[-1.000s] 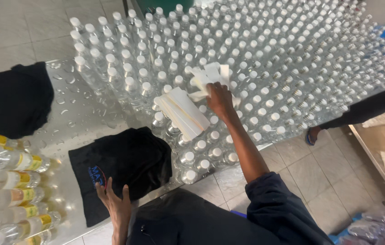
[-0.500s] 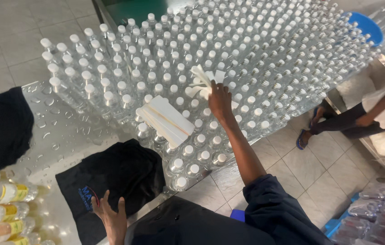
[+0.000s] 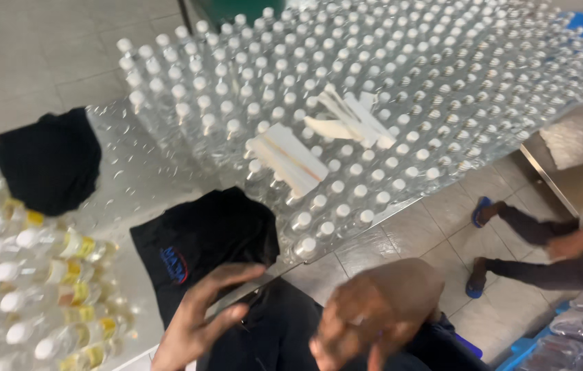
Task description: The person repeatedly picks up clear plastic bottles from a table, wraps a yellow label around each bottle, and places the labeled bottle into a black tote bag. The person handles the bottles and labels by hand, working in a repetitive cycle.
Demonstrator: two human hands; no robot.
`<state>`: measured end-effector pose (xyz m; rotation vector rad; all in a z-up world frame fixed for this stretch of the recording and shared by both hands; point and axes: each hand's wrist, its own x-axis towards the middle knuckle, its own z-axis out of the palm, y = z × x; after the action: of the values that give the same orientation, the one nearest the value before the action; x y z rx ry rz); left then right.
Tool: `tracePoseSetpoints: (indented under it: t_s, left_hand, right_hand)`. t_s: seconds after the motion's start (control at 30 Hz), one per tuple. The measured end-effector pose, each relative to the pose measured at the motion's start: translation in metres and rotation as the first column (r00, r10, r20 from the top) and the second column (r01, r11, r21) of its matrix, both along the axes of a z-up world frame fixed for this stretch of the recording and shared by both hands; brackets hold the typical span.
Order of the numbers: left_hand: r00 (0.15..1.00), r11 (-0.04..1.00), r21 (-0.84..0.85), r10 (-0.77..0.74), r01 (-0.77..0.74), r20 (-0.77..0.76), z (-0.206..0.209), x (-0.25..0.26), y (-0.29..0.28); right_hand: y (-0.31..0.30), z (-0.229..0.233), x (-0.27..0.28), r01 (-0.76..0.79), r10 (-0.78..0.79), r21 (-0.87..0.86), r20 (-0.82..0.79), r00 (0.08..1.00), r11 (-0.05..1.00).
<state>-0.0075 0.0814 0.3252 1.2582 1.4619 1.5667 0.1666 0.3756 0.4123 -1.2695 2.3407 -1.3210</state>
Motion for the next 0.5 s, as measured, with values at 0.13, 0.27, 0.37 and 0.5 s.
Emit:
tracePoseSetpoints:
  t_s: [0.13,0.27,0.37,0.5]
  left_hand:
    - [0.99,0.987,-0.154,0.055,-0.035,0.128,-0.041,0.01,0.015]
    - [0.952,0.872,-0.454,-0.272,0.181,-0.143,-0.106,0.025,0.008]
    - [0.876,0.817,-0.437,-0.467,0.375,-0.121,-0.096,0.023,-0.021]
    - [0.949,0.872,-0.429,-0.301,0.234,-0.095,-0.123,0.014,-0.051]
  right_hand:
    - [-0.045,-0.011,-0.017,0.002,-0.011,-0.172,-0.05,0.999,0.985]
    - [-0.038,-0.047,-0.034,0.775,-0.774,0.01,-0.047,0.631,0.631]
    - [0.017,-0.09,-0.087,0.95,-0.965,0.229,-0.099,0.241,0.214]
    - [0.104,-0.215,-0.13,0.955,-0.982,0.291,-0.19,0.005,-0.051]
